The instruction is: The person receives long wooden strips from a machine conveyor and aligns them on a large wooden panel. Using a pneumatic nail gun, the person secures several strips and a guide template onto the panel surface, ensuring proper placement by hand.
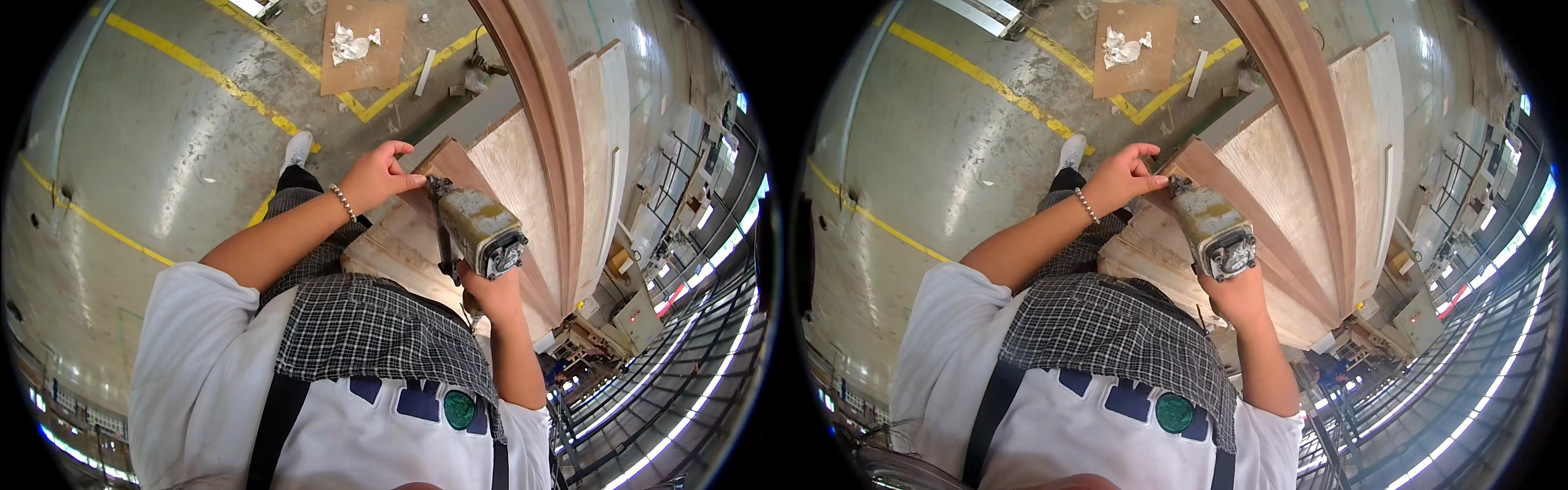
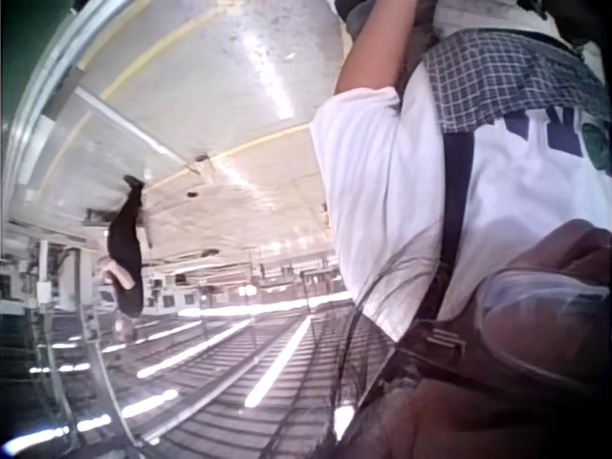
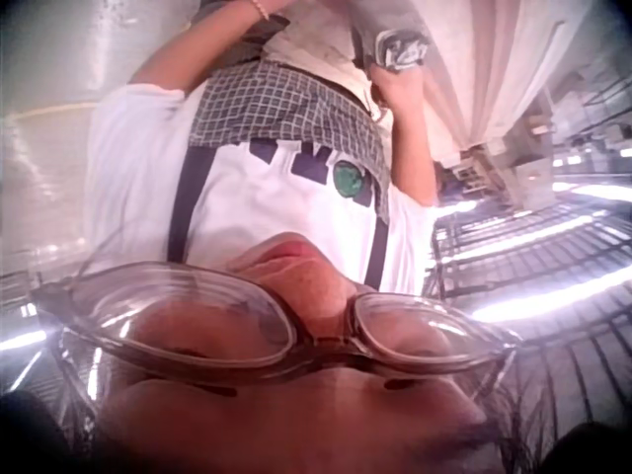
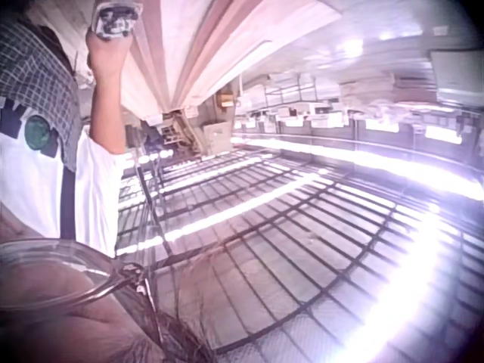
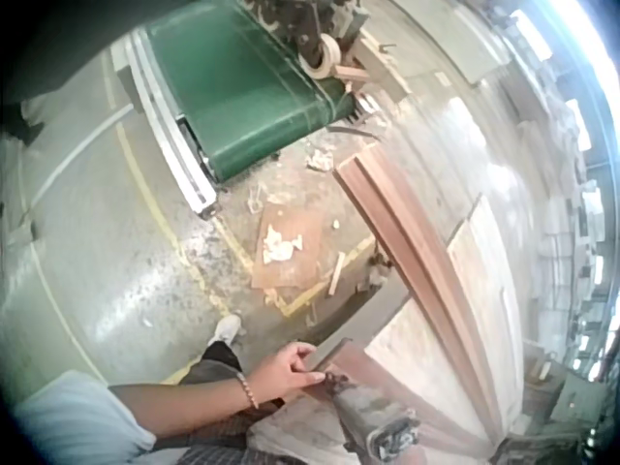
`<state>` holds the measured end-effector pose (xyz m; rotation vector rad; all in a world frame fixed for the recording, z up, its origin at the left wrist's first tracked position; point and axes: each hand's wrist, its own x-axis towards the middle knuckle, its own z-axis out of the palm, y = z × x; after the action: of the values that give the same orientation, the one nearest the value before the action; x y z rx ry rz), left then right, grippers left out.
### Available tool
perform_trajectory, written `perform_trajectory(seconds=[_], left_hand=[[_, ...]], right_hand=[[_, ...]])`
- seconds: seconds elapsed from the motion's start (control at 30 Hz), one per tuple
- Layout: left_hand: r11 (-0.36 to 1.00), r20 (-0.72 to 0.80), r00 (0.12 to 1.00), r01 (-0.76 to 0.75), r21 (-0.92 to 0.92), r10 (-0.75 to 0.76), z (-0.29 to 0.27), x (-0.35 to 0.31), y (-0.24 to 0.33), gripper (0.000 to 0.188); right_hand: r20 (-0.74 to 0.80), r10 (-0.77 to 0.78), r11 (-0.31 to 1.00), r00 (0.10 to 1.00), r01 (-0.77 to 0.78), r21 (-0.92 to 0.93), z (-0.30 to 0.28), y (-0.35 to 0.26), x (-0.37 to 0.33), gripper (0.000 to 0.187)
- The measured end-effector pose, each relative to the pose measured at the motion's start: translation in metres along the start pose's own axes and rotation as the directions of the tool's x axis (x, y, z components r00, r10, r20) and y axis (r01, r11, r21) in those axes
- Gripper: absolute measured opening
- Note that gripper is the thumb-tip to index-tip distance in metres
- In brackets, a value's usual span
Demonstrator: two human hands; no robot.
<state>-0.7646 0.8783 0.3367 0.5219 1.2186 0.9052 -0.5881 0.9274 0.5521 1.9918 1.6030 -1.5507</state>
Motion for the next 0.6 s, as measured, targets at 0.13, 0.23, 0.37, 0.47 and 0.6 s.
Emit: perform_trajectory(seconds=[0.13,0.23,0.37,0.47,0.6], left_hand=[[0.998,0.012,1.000,0.009,-0.059,-0.009,0.000,0.000,-0.002,0.064],[1.000,-0.008,1.000,-0.002,0.000,0.002,0.000,0.001,-0.003,0.064],[1.000,-0.011,1.000,-0.026,0.010,0.026,-0.001,0.000,-0.002,0.064],[1.000,0.006,1.000,-0.030,0.003,0.030,-0.001,-0.003,0.002,0.065],[0.978,0.134,0.991,-0.045,0.206,0.017,-0.017,0.005,0.019,0.066]], right_hand=[[0.019,-0.034,0.999,0.999,0.034,-0.037,0.000,-0.002,0.003,0.034],[0.029,-0.100,0.994,0.995,0.102,-0.046,0.000,-0.005,0.003,0.033],[0.031,-0.052,0.997,0.998,0.054,-0.059,0.001,-0.008,0.004,0.034],[0.042,-0.063,0.991,0.997,0.067,-0.113,-0.001,-0.007,0.003,0.035],[-0.019,0.000,1.000,1.000,0.001,0.014,-0.013,0.001,-0.007,0.035]])
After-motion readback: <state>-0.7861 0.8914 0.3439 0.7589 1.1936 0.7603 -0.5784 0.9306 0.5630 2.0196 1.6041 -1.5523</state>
